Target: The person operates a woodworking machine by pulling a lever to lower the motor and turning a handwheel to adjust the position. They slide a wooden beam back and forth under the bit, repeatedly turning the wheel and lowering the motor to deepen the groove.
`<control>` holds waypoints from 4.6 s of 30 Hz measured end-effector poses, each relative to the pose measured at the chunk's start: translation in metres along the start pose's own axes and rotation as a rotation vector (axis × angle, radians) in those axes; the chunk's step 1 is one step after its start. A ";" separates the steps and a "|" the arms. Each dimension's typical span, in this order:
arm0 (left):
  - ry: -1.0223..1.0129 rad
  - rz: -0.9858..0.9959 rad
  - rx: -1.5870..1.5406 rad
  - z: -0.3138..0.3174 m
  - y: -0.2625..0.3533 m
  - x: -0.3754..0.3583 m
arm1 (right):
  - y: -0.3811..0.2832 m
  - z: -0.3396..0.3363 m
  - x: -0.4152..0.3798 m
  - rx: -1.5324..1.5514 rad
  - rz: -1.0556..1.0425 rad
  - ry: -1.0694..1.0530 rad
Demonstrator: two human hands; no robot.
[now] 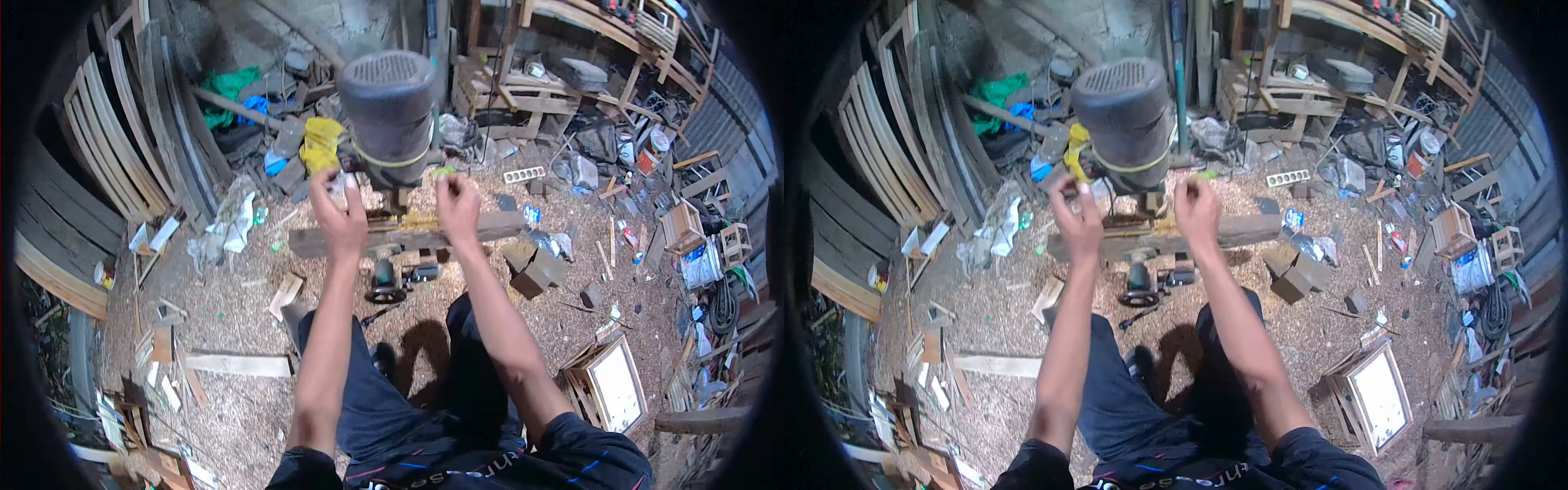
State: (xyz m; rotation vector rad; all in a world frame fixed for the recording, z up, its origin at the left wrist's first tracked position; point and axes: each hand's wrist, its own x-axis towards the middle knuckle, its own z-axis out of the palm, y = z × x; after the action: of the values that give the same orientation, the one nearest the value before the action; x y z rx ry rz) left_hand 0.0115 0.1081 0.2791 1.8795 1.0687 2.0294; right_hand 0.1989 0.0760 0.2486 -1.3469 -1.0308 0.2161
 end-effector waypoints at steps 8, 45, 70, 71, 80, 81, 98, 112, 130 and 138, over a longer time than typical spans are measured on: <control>-0.121 0.504 0.291 0.060 0.078 0.123 | -0.052 0.041 0.232 0.096 -0.127 0.035; -0.135 0.504 0.363 0.061 0.056 0.113 | -0.122 0.040 0.243 0.207 0.091 -0.039; -0.119 0.575 0.238 0.066 0.055 0.126 | -0.032 0.081 0.269 -0.263 -0.262 -0.098; -0.126 0.581 0.246 0.065 0.057 0.128 | -0.031 0.084 0.274 -0.320 -0.242 -0.106; -0.144 0.561 0.257 0.067 0.067 0.132 | -0.012 0.091 0.291 -0.425 -0.151 -0.212; -0.152 0.554 0.252 0.067 0.068 0.132 | 0.003 0.095 0.299 -0.407 -0.170 -0.250; -0.130 -0.004 0.160 -0.035 -0.002 -0.009 | 0.099 0.007 -0.008 -0.199 -0.177 -0.138; -0.452 -0.709 0.416 -0.111 -0.145 -0.280 | 0.151 0.032 -0.240 -0.335 0.375 -0.733; -0.174 -0.308 0.101 -0.027 -0.037 -0.044 | 0.052 0.031 -0.098 -0.242 -0.062 -0.370; -0.151 0.114 0.184 -0.005 -0.035 0.041 | -0.048 0.016 -0.036 -0.016 -0.048 -0.245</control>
State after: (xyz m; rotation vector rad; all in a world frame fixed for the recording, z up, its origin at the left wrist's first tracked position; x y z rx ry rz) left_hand -0.0120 0.1550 0.2911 2.1916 1.1681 1.8656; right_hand 0.1470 0.0502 0.2708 -1.3310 -1.2700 0.3437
